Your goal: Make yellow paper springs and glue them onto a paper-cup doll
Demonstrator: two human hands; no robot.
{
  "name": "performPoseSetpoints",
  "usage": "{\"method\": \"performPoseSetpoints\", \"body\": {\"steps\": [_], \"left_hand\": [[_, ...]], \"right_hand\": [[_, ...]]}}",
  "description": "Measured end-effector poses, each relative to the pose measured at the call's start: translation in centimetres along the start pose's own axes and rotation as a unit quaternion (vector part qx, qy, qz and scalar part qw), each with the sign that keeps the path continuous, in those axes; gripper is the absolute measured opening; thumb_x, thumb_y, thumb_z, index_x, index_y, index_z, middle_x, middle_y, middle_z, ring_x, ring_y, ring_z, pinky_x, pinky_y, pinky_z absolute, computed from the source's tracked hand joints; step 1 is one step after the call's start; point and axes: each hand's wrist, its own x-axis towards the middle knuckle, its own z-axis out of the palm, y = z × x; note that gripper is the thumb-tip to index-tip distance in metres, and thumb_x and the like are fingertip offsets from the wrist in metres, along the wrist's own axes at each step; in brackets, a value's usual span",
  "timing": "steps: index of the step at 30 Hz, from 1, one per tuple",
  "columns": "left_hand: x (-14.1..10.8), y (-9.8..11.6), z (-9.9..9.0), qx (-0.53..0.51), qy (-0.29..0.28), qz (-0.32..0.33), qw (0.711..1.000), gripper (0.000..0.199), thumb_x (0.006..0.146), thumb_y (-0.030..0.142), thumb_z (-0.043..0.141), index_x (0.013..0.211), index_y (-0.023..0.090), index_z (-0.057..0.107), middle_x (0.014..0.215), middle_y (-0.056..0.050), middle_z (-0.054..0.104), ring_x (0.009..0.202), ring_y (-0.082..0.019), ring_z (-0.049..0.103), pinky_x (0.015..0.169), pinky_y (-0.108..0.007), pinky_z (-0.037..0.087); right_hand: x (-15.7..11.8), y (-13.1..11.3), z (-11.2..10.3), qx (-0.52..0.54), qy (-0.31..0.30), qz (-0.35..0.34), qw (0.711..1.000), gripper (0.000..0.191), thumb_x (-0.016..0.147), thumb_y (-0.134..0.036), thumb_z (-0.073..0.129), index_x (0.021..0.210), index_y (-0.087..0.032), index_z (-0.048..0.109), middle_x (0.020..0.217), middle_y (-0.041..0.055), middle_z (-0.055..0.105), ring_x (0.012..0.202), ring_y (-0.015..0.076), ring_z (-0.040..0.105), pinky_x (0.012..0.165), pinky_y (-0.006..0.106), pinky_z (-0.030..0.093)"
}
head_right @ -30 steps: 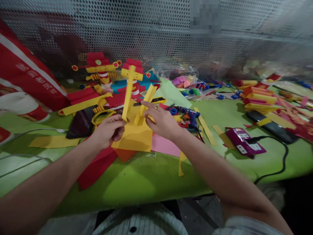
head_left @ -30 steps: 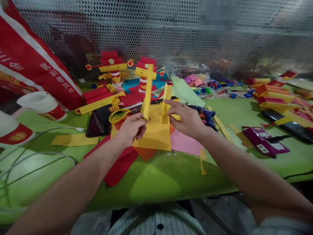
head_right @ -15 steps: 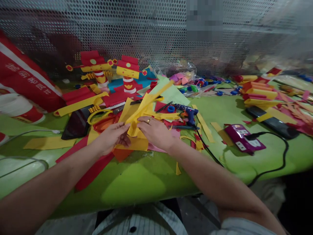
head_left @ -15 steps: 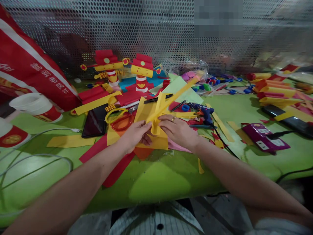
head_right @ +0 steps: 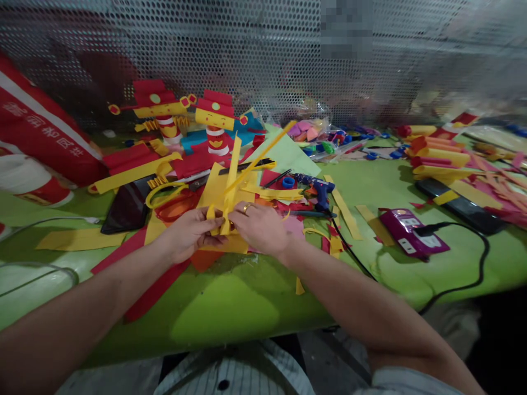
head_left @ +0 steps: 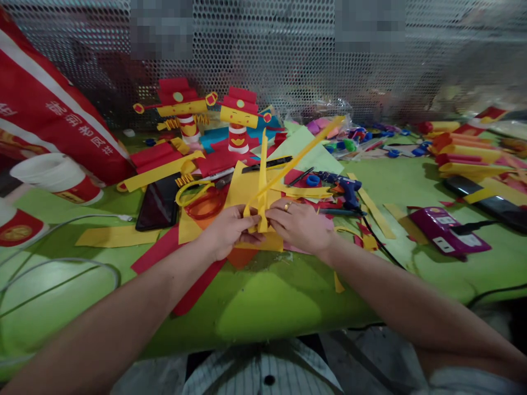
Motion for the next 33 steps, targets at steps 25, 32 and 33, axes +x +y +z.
{"method": "performPoseSetpoints", "body": {"steps": [25, 32, 33], "left_hand": [[0.5, -0.7, 0.3, -0.077, 0.061, 0.054, 0.994, 0.022, 0.088, 0.024, 0.043, 0.08, 0.012, 0.06, 0.074, -0.006, 0.067, 0.058, -0.013, 0.065, 0.057, -0.024, 0.053], [0.4, -0.4, 0.8, -0.147, 0.018, 0.037, 0.988, 0.045, 0.093, 0.041, 0.029, 0.113, 0.016, 0.061, 0.09, -0.009, 0.069, 0.081, -0.016, 0.064, 0.076, -0.03, 0.051], [0.4, -0.5, 1.0, -0.148, 0.008, 0.039, 0.988, 0.045, 0.093, 0.041, 0.028, 0.118, 0.019, 0.058, 0.093, -0.007, 0.068, 0.084, -0.016, 0.063, 0.079, -0.03, 0.05]], "right_hand": [[1.1, -0.4, 0.3, 0.639, 0.06, 0.395, 0.657, 0.053, 0.057, -0.011, 0.073, 0.104, -0.018, 0.051, 0.058, -0.0084, 0.053, 0.047, 0.0075, 0.05, 0.044, 0.021, 0.041], [1.4, -1.0, 0.5, 0.66, 0.122, 0.418, 0.612, 0.056, 0.062, -0.004, 0.067, 0.112, -0.02, 0.048, 0.057, -0.008, 0.057, 0.051, 0.0094, 0.055, 0.047, 0.021, 0.045], [1.4, -1.2, 0.5, 0.663, 0.13, 0.422, 0.604, 0.055, 0.061, -0.003, 0.068, 0.11, -0.02, 0.049, 0.057, -0.0083, 0.057, 0.052, 0.0094, 0.055, 0.048, 0.021, 0.046]]}}
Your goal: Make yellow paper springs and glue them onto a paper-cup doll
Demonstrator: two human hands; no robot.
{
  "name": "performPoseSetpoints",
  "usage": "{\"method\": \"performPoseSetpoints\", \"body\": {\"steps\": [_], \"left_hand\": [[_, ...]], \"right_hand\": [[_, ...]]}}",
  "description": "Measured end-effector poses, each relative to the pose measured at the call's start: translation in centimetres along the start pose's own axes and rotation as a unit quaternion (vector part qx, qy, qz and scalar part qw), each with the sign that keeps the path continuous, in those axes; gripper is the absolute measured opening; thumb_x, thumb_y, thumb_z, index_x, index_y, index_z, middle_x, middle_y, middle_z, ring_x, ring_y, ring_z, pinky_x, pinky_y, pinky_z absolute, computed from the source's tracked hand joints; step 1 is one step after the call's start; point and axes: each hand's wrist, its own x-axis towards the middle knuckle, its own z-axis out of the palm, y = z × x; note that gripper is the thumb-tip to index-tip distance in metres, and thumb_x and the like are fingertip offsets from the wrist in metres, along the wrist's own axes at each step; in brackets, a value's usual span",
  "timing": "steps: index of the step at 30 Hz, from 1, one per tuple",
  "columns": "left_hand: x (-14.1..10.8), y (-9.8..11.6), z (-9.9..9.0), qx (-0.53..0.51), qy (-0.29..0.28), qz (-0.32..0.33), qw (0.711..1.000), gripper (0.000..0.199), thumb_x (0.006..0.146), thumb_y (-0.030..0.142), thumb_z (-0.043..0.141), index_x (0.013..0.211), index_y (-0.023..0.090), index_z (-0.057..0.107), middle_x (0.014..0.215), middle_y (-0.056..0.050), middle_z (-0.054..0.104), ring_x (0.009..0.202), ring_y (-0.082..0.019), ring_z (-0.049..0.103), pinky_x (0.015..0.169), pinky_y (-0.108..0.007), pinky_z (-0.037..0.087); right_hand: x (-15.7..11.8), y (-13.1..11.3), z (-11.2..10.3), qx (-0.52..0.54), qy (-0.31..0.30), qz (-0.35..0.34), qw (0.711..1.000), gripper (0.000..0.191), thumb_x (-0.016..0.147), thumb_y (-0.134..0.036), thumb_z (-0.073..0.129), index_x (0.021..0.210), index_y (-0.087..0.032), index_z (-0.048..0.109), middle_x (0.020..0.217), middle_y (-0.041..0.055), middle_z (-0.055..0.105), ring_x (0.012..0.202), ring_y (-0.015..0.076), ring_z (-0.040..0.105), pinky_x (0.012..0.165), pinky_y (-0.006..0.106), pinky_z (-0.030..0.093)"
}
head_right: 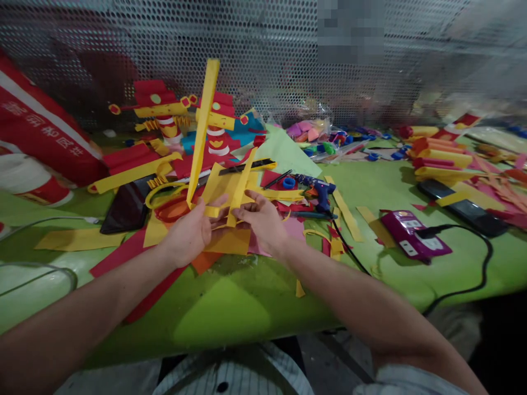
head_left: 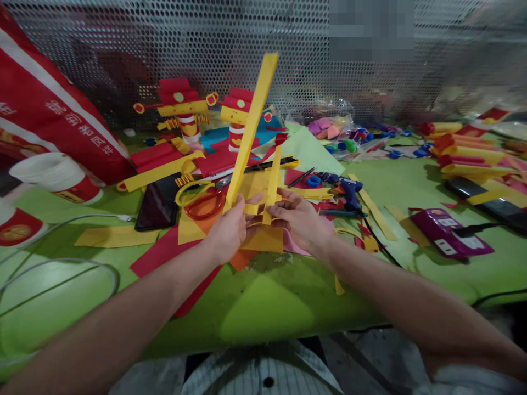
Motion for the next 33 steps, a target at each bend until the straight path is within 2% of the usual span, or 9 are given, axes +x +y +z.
{"method": "performPoseSetpoints", "body": {"steps": [5, 8, 11, 16, 21, 24, 27, 30, 33], "left_hand": [[0.3, -1.2, -0.2, 0.017, -0.034, 0.01, 0.999, 0.042, 0.091, 0.041, 0.037, 0.129, 0.026, 0.049, 0.102, -0.003, 0.065, 0.083, -0.012, 0.061, 0.084, -0.027, 0.048], [0.7, -1.8, -0.4, 0.014, -0.061, 0.028, 0.998, 0.04, 0.09, 0.04, 0.043, 0.126, 0.025, 0.052, 0.107, -0.004, 0.064, 0.083, -0.012, 0.06, 0.084, -0.028, 0.047], [0.8, -1.9, -0.5, 0.007, -0.073, 0.027, 0.997, 0.036, 0.088, 0.039, 0.047, 0.118, 0.022, 0.057, 0.102, -0.005, 0.066, 0.082, -0.014, 0.061, 0.082, -0.03, 0.048], [0.6, -1.7, -0.6, 0.001, -0.021, 0.017, 1.0, 0.023, 0.083, 0.032, 0.055, 0.095, 0.016, 0.065, 0.088, -0.006, 0.069, 0.079, -0.016, 0.063, 0.077, -0.03, 0.049], [0.6, -1.6, -0.4, -0.034, 0.013, 0.051, 0.998, 0.017, 0.079, 0.022, 0.057, 0.09, 0.016, 0.067, 0.091, -0.006, 0.068, 0.084, -0.017, 0.063, 0.075, -0.031, 0.051], [0.6, -1.4, -0.2, -0.04, 0.048, 0.066, 0.996, 0.015, 0.074, 0.021, 0.059, 0.084, 0.014, 0.069, 0.087, -0.006, 0.068, 0.084, -0.018, 0.062, 0.074, -0.031, 0.05], [0.6, -1.2, -0.1, -0.037, 0.082, 0.067, 0.994, 0.012, 0.073, 0.02, 0.059, 0.074, 0.013, 0.069, 0.082, -0.007, 0.068, 0.082, -0.017, 0.062, 0.073, -0.027, 0.049], [0.6, -1.3, 0.1, -0.032, 0.11, 0.048, 0.992, 0.013, 0.072, 0.019, 0.059, 0.079, 0.015, 0.07, 0.087, -0.006, 0.069, 0.085, -0.016, 0.061, 0.073, -0.025, 0.048], [0.4, -1.6, 0.3, -0.03, 0.075, 0.052, 0.995, 0.019, 0.069, 0.021, 0.063, 0.086, 0.017, 0.069, 0.092, -0.005, 0.069, 0.088, -0.017, 0.06, 0.075, -0.026, 0.048]], "right_hand": [[-0.3, 0.3, 0.5, 0.047, 0.008, -0.002, 0.999, 0.049, 0.056, -0.005, 0.072, 0.098, -0.021, 0.052, 0.054, -0.0104, 0.057, 0.051, 0.0077, 0.055, 0.051, 0.02, 0.047], [-0.4, 0.6, 0.4, 0.064, -0.016, 0.001, 0.998, 0.048, 0.053, -0.009, 0.076, 0.093, -0.021, 0.053, 0.057, -0.0094, 0.06, 0.051, 0.0073, 0.056, 0.051, 0.02, 0.047], [-0.3, 0.8, 0.3, 0.069, -0.032, 0.012, 0.997, 0.045, 0.05, -0.015, 0.079, 0.088, -0.02, 0.055, 0.06, -0.0074, 0.062, 0.05, 0.0079, 0.057, 0.049, 0.021, 0.047], [-0.1, 1.2, 0.1, 0.06, -0.044, -0.005, 0.997, 0.042, 0.049, -0.021, 0.08, 0.084, -0.02, 0.058, 0.06, -0.0069, 0.061, 0.051, 0.0089, 0.056, 0.048, 0.022, 0.045], [-0.1, 1.4, 0.1, 0.017, -0.075, -0.039, 0.996, 0.031, 0.048, -0.021, 0.078, 0.073, -0.019, 0.061, 0.057, -0.0065, 0.059, 0.049, 0.0082, 0.052, 0.051, 0.025, 0.046], [-0.3, 1.2, 0.3, -0.011, -0.073, -0.052, 0.996, 0.021, 0.051, -0.021, 0.075, 0.068, -0.018, 0.062, 0.059, -0.0041, 0.062, 0.056, 0.0103, 0.056, 0.058, 0.027, 0.048], [-0.5, 1.1, 0.6, -0.025, -0.081, -0.039, 0.996, 0.021, 0.052, -0.022, 0.073, 0.071, -0.019, 0.063, 0.065, -0.0029, 0.064, 0.065, 0.0123, 0.06, 0.066, 0.029, 0.049], [-0.6, 1.1, 0.7, -0.059, -0.11, -0.023, 0.992, 0.024, 0.05, -0.021, 0.075, 0.07, -0.019, 0.062, 0.067, -0.0034, 0.064, 0.065, 0.0112, 0.058, 0.069, 0.029, 0.048], [-0.7, 1.2, 0.8, -0.094, -0.13, -0.02, 0.987, 0.022, 0.051, -0.02, 0.075, 0.068, -0.018, 0.061, 0.065, -0.0038, 0.062, 0.063, 0.0107, 0.056, 0.067, 0.028, 0.047]]}}
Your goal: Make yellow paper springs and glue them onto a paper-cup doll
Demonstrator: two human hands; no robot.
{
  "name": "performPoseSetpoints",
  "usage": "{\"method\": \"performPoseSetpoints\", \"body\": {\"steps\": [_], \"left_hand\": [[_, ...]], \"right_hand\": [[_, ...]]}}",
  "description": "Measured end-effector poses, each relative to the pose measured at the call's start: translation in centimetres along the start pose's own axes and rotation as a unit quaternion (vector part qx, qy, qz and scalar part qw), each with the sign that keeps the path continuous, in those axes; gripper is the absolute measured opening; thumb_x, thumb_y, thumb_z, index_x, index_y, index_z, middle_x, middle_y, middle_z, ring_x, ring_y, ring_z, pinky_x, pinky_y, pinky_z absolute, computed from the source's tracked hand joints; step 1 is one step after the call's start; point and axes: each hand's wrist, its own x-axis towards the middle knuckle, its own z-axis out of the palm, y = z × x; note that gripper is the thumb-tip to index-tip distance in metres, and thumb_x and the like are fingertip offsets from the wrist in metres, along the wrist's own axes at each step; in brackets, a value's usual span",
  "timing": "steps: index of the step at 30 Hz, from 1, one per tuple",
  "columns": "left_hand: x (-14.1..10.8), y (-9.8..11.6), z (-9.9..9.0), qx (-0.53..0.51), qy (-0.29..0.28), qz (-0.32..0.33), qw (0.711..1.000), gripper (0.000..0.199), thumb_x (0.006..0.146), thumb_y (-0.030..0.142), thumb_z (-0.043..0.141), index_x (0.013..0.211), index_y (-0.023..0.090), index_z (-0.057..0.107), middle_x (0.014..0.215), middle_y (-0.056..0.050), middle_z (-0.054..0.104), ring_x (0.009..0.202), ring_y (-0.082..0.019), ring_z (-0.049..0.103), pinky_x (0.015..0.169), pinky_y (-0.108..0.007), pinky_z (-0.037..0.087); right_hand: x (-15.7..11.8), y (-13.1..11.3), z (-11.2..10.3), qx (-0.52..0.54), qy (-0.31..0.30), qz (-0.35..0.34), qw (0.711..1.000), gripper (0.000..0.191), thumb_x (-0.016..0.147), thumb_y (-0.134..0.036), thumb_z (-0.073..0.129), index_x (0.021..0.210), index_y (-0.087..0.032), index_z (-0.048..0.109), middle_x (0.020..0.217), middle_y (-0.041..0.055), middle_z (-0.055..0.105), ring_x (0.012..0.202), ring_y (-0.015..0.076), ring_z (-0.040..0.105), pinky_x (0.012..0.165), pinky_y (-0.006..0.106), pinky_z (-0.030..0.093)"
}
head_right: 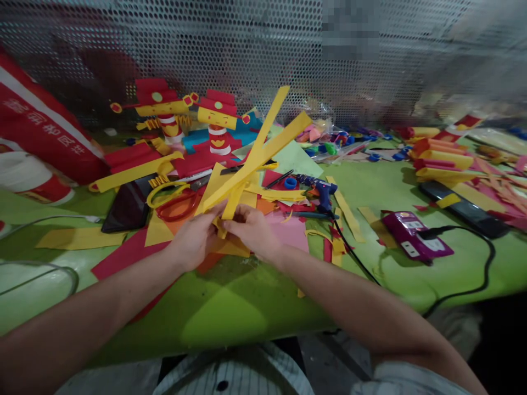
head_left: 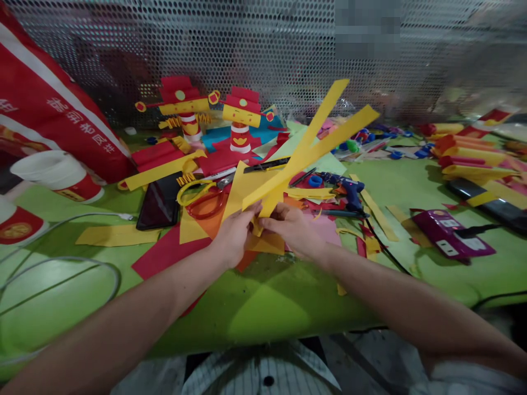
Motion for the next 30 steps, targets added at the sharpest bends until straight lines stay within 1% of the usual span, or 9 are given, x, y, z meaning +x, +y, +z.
{"method": "performPoseSetpoints", "body": {"steps": [3, 6, 10, 12, 15, 21, 24, 27, 30], "left_hand": [[-0.1, -0.2, 0.0, 0.009, -0.031, -0.003, 0.999, 0.025, 0.066, 0.026, 0.065, 0.088, 0.017, 0.069, 0.09, -0.004, 0.069, 0.086, -0.019, 0.061, 0.073, -0.028, 0.048], [-0.1, 0.1, -0.3, 0.034, -0.052, -0.001, 0.998, 0.025, 0.065, 0.029, 0.064, 0.086, 0.017, 0.068, 0.086, -0.004, 0.068, 0.082, -0.018, 0.06, 0.07, -0.028, 0.047], [0.0, 1.5, -1.0, 0.069, -0.071, 0.058, 0.993, 0.017, 0.058, 0.016, 0.061, 0.074, 0.017, 0.066, 0.076, 0.0, 0.063, 0.07, -0.013, 0.056, 0.063, -0.024, 0.043], [0.0, 2.3, -1.2, 0.086, -0.103, 0.082, 0.988, 0.02, 0.054, 0.009, 0.056, 0.071, 0.018, 0.063, 0.072, 0.002, 0.061, 0.064, -0.011, 0.053, 0.059, -0.023, 0.041], [0.1, 3.3, -1.5, 0.144, -0.162, 0.076, 0.973, 0.026, 0.05, 0.004, 0.055, 0.07, 0.019, 0.061, 0.066, 0.005, 0.058, 0.059, -0.008, 0.051, 0.059, -0.022, 0.04], [0.5, 3.6, -2.0, 0.275, -0.19, 0.058, 0.941, 0.018, 0.052, 0.009, 0.066, 0.068, 0.018, 0.064, 0.064, 0.003, 0.062, 0.059, -0.011, 0.056, 0.062, -0.023, 0.043], [0.6, 3.3, -2.3, 0.322, -0.18, 0.088, 0.925, 0.016, 0.054, 0.017, 0.072, 0.07, 0.017, 0.067, 0.065, 0.001, 0.064, 0.061, -0.012, 0.056, 0.061, -0.023, 0.042], [0.7, 3.2, -2.5, 0.358, -0.131, 0.146, 0.913, 0.011, 0.059, 0.025, 0.073, 0.066, 0.018, 0.069, 0.064, 0.001, 0.064, 0.061, -0.012, 0.055, 0.06, -0.022, 0.041], [0.8, 3.3, -2.4, 0.316, -0.086, 0.138, 0.935, 0.016, 0.06, 0.032, 0.074, 0.061, 0.017, 0.067, 0.056, 0.001, 0.061, 0.055, -0.011, 0.053, 0.057, -0.023, 0.042]], "right_hand": [[0.0, 0.1, 0.0, -0.004, -0.006, 0.012, 1.0, 0.021, 0.052, -0.02, 0.075, 0.068, -0.017, 0.061, 0.06, -0.0044, 0.06, 0.057, 0.0096, 0.054, 0.059, 0.025, 0.045], [0.1, 0.1, -0.2, 0.05, 0.003, 0.039, 0.998, 0.024, 0.049, -0.018, 0.076, 0.067, -0.017, 0.06, 0.059, -0.0046, 0.06, 0.054, 0.0088, 0.055, 0.053, 0.023, 0.045], [0.4, -0.3, -0.9, 0.115, 0.003, 0.105, 0.988, 0.021, 0.052, -0.013, 0.074, 0.068, -0.017, 0.061, 0.059, -0.0035, 0.062, 0.05, 0.0084, 0.056, 0.047, 0.02, 0.047], [0.4, -0.7, -1.3, 0.123, -0.012, 0.144, 0.982, 0.018, 0.055, -0.009, 0.071, 0.069, -0.016, 0.061, 0.058, -0.0025, 0.062, 0.048, 0.0083, 0.055, 0.045, 0.02, 0.049], [0.3, -1.2, -1.6, 0.136, -0.035, 0.176, 0.974, 0.019, 0.057, -0.004, 0.067, 0.07, -0.016, 0.061, 0.058, -0.0021, 0.062, 0.045, 0.0089, 0.055, 0.04, 0.019, 0.049], [-0.1, -1.8, -1.6, 0.151, -0.03, 0.193, 0.969, 0.016, 0.059, -0.003, 0.065, 0.069, -0.014, 0.062, 0.058, -0.0022, 0.062, 0.045, 0.009, 0.056, 0.039, 0.019, 0.05], [-0.2, -1.8, -1.7, 0.143, -0.044, 0.188, 0.971, 0.015, 0.06, -0.005, 0.066, 0.072, -0.013, 0.063, 0.058, -0.0014, 0.062, 0.044, 0.0086, 0.055, 0.041, 0.02, 0.049], [-0.1, -1.6, -1.8, 0.124, -0.033, 0.165, 0.978, 0.013, 0.061, -0.011, 0.069, 0.071, -0.014, 0.062, 0.055, -0.0023, 0.059, 0.043, 0.0092, 0.053, 0.041, 0.022, 0.047], [0.2, -1.3, -2.0, 0.099, 0.03, 0.124, 0.987, 0.015, 0.059, -0.015, 0.072, 0.069, -0.015, 0.06, 0.051, -0.0029, 0.057, 0.041, 0.0097, 0.052, 0.038, 0.022, 0.041]]}}
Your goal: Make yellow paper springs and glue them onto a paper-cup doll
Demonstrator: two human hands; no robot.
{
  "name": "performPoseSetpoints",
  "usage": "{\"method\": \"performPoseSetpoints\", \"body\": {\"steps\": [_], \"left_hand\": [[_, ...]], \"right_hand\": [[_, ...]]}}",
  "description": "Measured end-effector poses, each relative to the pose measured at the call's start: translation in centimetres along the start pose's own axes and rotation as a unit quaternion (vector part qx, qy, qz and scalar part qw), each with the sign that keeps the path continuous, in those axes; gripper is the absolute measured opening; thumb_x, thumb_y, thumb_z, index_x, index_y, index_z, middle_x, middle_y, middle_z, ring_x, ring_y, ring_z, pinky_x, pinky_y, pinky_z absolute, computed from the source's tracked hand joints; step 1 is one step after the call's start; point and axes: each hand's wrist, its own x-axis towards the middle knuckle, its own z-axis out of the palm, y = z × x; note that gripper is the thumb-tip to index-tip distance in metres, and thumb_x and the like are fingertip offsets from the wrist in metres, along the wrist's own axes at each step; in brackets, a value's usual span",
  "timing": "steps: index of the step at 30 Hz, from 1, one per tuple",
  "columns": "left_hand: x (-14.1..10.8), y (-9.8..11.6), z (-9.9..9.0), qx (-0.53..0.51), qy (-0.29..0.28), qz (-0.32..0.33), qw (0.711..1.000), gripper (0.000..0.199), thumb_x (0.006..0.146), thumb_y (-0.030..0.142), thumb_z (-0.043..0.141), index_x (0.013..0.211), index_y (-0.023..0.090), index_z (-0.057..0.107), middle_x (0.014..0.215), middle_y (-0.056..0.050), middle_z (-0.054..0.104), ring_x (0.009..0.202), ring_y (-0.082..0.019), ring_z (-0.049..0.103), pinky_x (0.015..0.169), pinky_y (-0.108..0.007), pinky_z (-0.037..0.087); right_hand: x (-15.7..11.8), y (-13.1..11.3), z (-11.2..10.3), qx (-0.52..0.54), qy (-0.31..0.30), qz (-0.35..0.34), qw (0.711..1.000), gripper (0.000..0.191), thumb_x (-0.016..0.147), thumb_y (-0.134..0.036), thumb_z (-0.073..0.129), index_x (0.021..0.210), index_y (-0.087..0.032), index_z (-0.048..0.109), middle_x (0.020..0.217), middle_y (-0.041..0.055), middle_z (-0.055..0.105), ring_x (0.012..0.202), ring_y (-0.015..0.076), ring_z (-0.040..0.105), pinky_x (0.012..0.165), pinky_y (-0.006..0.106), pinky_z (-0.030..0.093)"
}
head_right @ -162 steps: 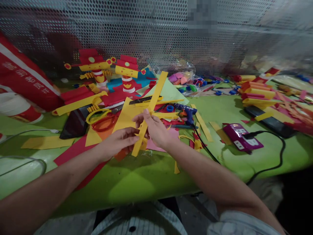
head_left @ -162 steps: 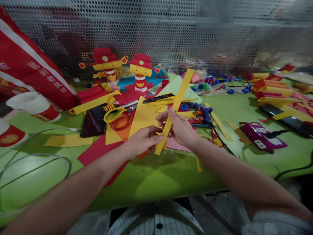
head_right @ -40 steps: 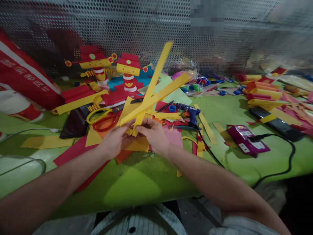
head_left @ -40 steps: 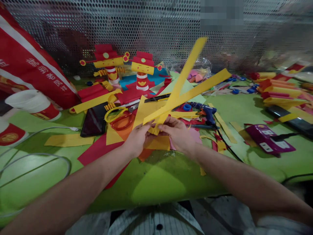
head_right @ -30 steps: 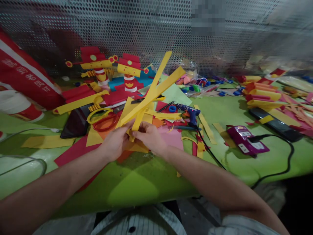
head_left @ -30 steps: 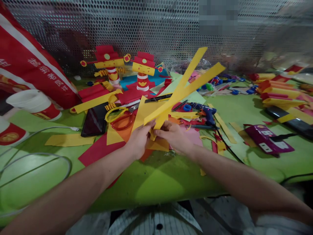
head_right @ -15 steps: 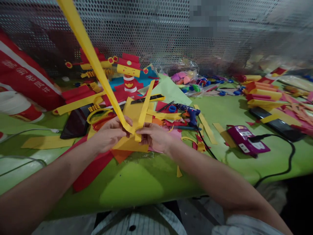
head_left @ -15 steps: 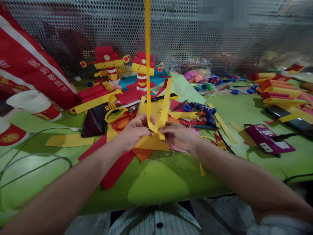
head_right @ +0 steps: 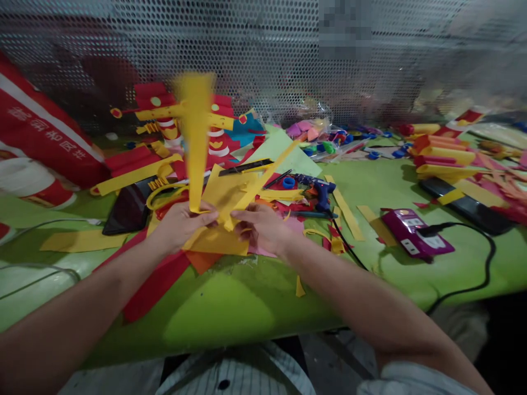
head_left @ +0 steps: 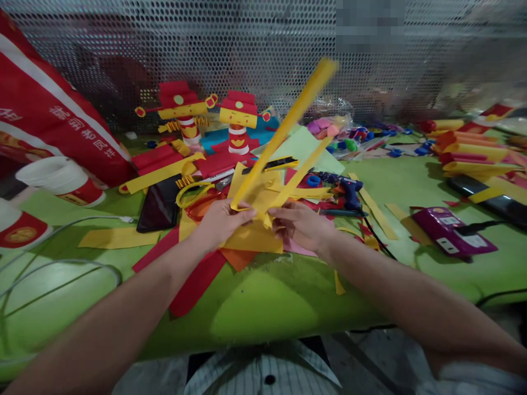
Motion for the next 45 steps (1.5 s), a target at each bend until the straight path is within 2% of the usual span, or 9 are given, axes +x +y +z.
{"method": "performPoseSetpoints", "body": {"steps": [6, 14, 20, 23, 26, 33, 37, 41, 45], "left_hand": [[-0.4, 0.1, 0.8, -0.16, -0.018, -0.082, 0.984, 0.018, 0.055, 0.026, 0.077, 0.068, 0.015, 0.069, 0.073, -0.002, 0.067, 0.064, -0.012, 0.058, 0.063, -0.027, 0.048], [-0.7, -0.3, 1.4, -0.112, -0.052, -0.091, 0.988, 0.013, 0.058, 0.023, 0.075, 0.067, 0.015, 0.07, 0.065, -0.001, 0.066, 0.058, -0.011, 0.059, 0.063, -0.026, 0.048], [-0.5, -0.2, 1.2, -0.191, -0.029, -0.086, 0.977, 0.017, 0.056, 0.025, 0.077, 0.068, 0.014, 0.071, 0.068, -0.004, 0.07, 0.061, -0.014, 0.062, 0.066, -0.028, 0.051], [-0.4, -0.1, 0.9, -0.234, -0.027, -0.077, 0.969, 0.017, 0.06, 0.027, 0.075, 0.068, 0.012, 0.07, 0.072, -0.007, 0.071, 0.067, -0.017, 0.064, 0.074, -0.032, 0.051], [-0.3, -0.1, 0.7, -0.256, -0.02, -0.077, 0.963, 0.015, 0.066, 0.024, 0.069, 0.073, 0.011, 0.07, 0.078, -0.009, 0.072, 0.075, -0.02, 0.066, 0.081, -0.036, 0.05], [0.1, -0.4, 0.6, -0.273, -0.003, -0.078, 0.959, 0.007, 0.067, 0.017, 0.066, 0.069, 0.011, 0.069, 0.072, -0.007, 0.072, 0.067, -0.016, 0.066, 0.077, -0.032, 0.051], [-0.1, -0.3, 0.7, -0.28, -0.008, -0.077, 0.957, 0.008, 0.068, 0.018, 0.066, 0.07, 0.012, 0.07, 0.074, -0.008, 0.072, 0.071, -0.018, 0.067, 0.077, -0.032, 0.052], [-0.4, 0.1, 0.8, -0.317, -0.037, -0.092, 0.943, 0.012, 0.074, 0.02, 0.06, 0.073, 0.012, 0.069, 0.077, -0.008, 0.072, 0.075, -0.02, 0.068, 0.083, -0.034, 0.05], [-0.7, 0.3, 1.1, -0.358, -0.096, -0.11, 0.922, 0.018, 0.078, 0.02, 0.053, 0.076, 0.012, 0.069, 0.074, -0.007, 0.072, 0.069, -0.019, 0.069, 0.08, -0.033, 0.051]], "right_hand": [[0.5, 0.3, -0.2, -0.043, 0.003, -0.076, 0.996, 0.022, 0.054, -0.021, 0.076, 0.069, -0.016, 0.061, 0.053, -0.0035, 0.058, 0.038, 0.0064, 0.046, 0.037, 0.021, 0.037], [0.2, 0.8, 0.3, -0.096, -0.017, -0.106, 0.99, 0.026, 0.054, -0.029, 0.078, 0.066, -0.016, 0.058, 0.051, -0.0056, 0.054, 0.037, 0.0045, 0.043, 0.035, 0.019, 0.034], [-0.5, -2.7, -1.2, -0.208, 0.041, -0.135, 0.968, 0.032, 0.064, -0.046, 0.07, 0.066, -0.018, 0.056, 0.063, -0.0001, 0.06, 0.038, 0.0065, 0.046, 0.036, 0.022, 0.036], [-1.5, -6.1, -3.9, -0.371, 0.194, -0.172, 0.892, 0.024, 0.082, -0.041, 0.052, 0.076, -0.018, 0.057, 0.077, 0.0047, 0.063, 0.047, 0.0091, 0.051, 0.047, 0.026, 0.043], [-2.3, -8.5, -7.3, -0.58, 0.392, -0.118, 0.705, 0.022, 0.082, -0.039, 0.052, 0.074, -0.019, 0.055, 0.082, 0.0089, 0.06, 0.081, 0.0225, 0.059, 0.073, 0.04, 0.045], [-2.1, -8.6, -11.4, -0.623, 0.429, -0.026, 0.654, 0.03, 0.069, -0.037, 0.065, 0.053, -0.019, 0.048, 0.068, 0.0106, 0.054, 0.09, 0.0371, 0.056, 0.077, 0.053, 0.038], [-1.4, -6.8, -8.8, -0.564, 0.376, -0.162, 0.717, 0.016, 0.076, -0.034, 0.057, 0.071, -0.019, 0.059, 0.067, 0.0039, 0.057, 0.069, 0.0208, 0.057, 0.066, 0.036, 0.044], [-1.0, -3.6, -4.3, -0.367, 0.006, -0.141, 0.919, 0.021, 0.072, -0.037, 0.062, 0.076, -0.017, 0.065, 0.061, 0.0014, 0.059, 0.05, 0.0126, 0.052, 0.048, 0.027, 0.042], [-0.5, -1.0, -1.6, -0.121, -0.169, -0.106, 0.972, 0.031, 0.065, -0.036, 0.072, 0.092, -0.022, 0.064, 0.08, 0.0006, 0.063, 0.064, 0.0116, 0.057, 0.054, 0.024, 0.047]]}}
